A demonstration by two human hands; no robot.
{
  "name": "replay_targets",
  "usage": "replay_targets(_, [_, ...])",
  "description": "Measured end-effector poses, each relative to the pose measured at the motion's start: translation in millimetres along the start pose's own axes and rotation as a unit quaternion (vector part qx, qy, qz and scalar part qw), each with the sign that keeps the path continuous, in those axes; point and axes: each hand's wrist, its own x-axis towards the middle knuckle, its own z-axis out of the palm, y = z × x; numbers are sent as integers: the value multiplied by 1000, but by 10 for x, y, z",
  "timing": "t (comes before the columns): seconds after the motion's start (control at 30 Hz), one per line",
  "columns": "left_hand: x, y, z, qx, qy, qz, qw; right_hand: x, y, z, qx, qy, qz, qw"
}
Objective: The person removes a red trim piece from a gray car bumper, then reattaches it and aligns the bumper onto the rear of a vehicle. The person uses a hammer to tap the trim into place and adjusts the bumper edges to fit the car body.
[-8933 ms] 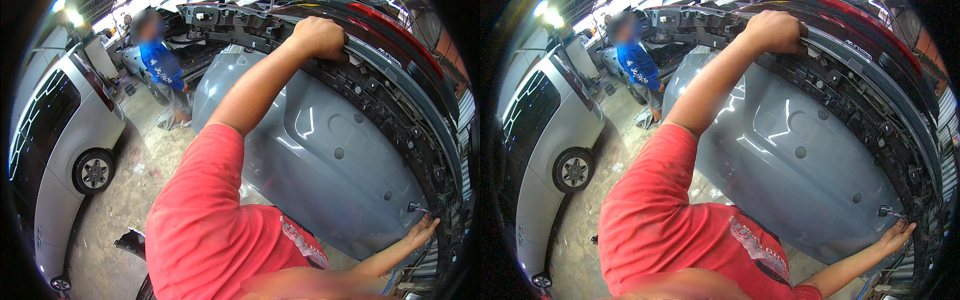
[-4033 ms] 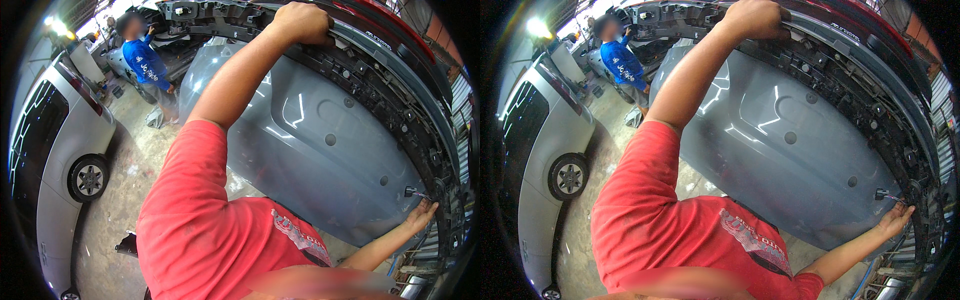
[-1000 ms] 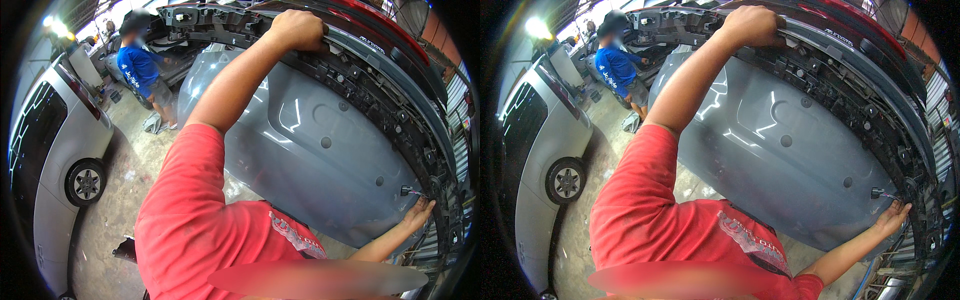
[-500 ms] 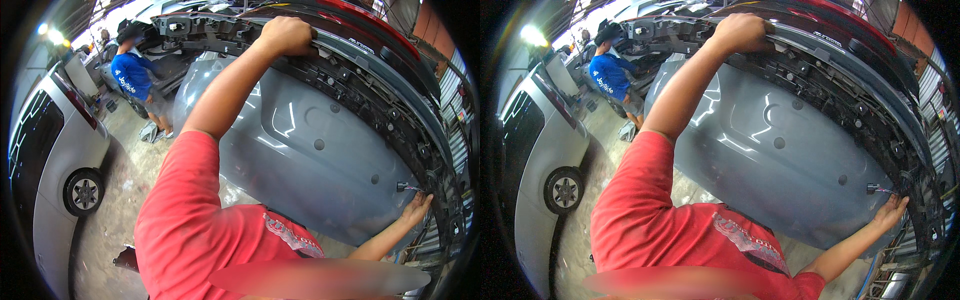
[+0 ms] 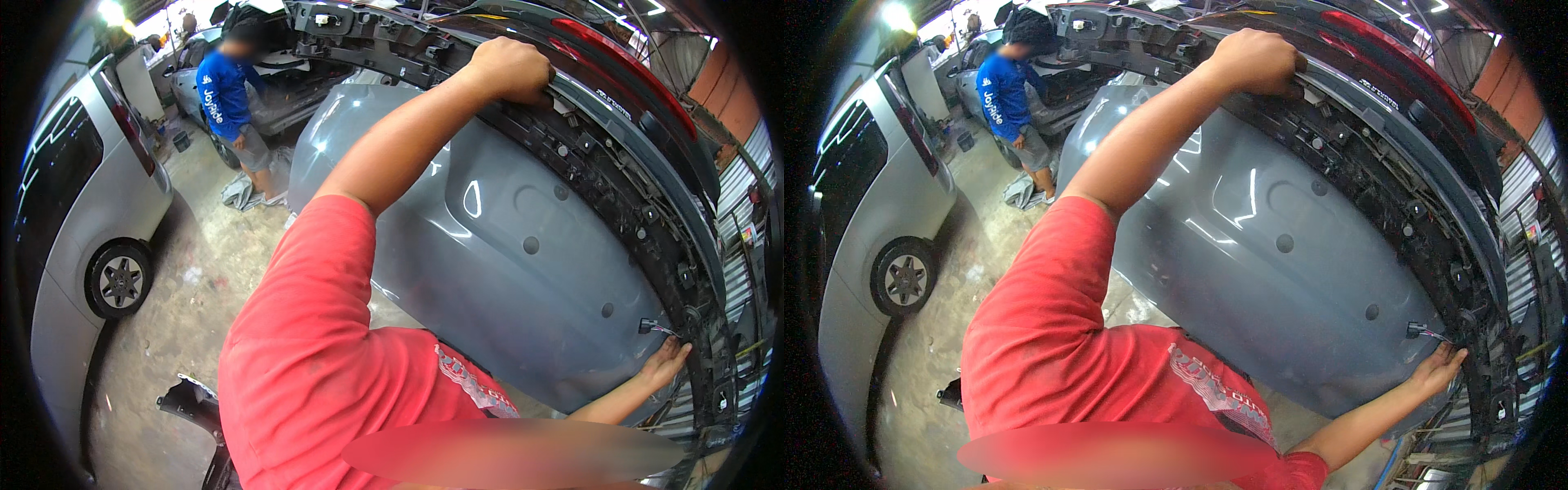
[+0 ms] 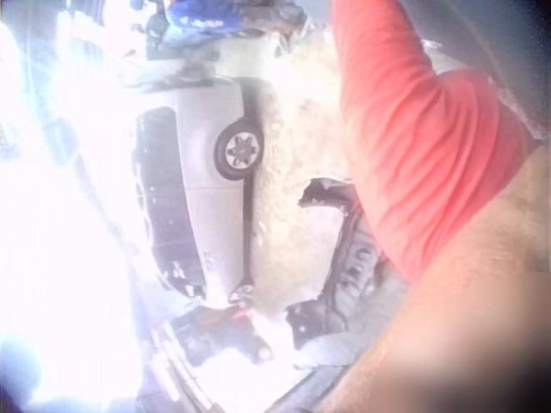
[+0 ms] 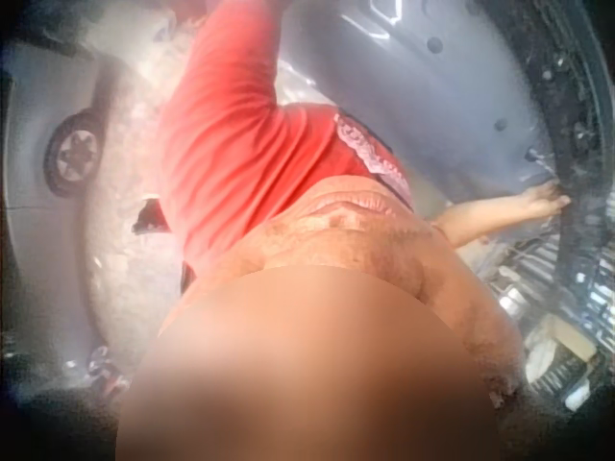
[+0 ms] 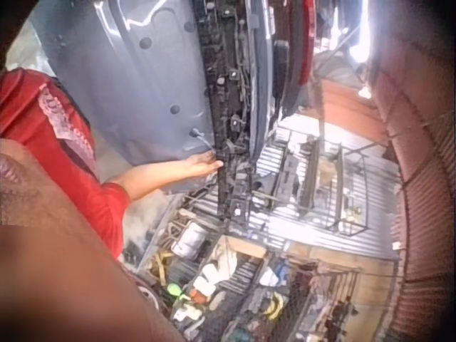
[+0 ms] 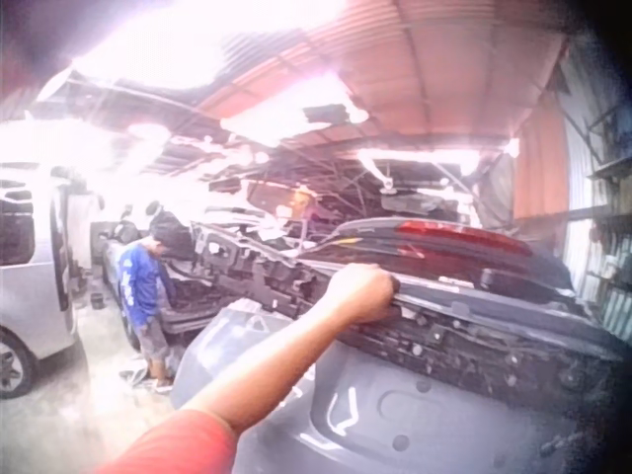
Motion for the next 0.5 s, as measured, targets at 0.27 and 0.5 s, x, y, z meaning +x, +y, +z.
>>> replay_targets(0.27, [21,-17,52,-1,4,12,1000,-65,-40,93,-9,-4,-5,1000])
replay_targets(0.5, [1,-20,53,-2,4,9,1000,-102,-74,149,-13,3,8,1000])
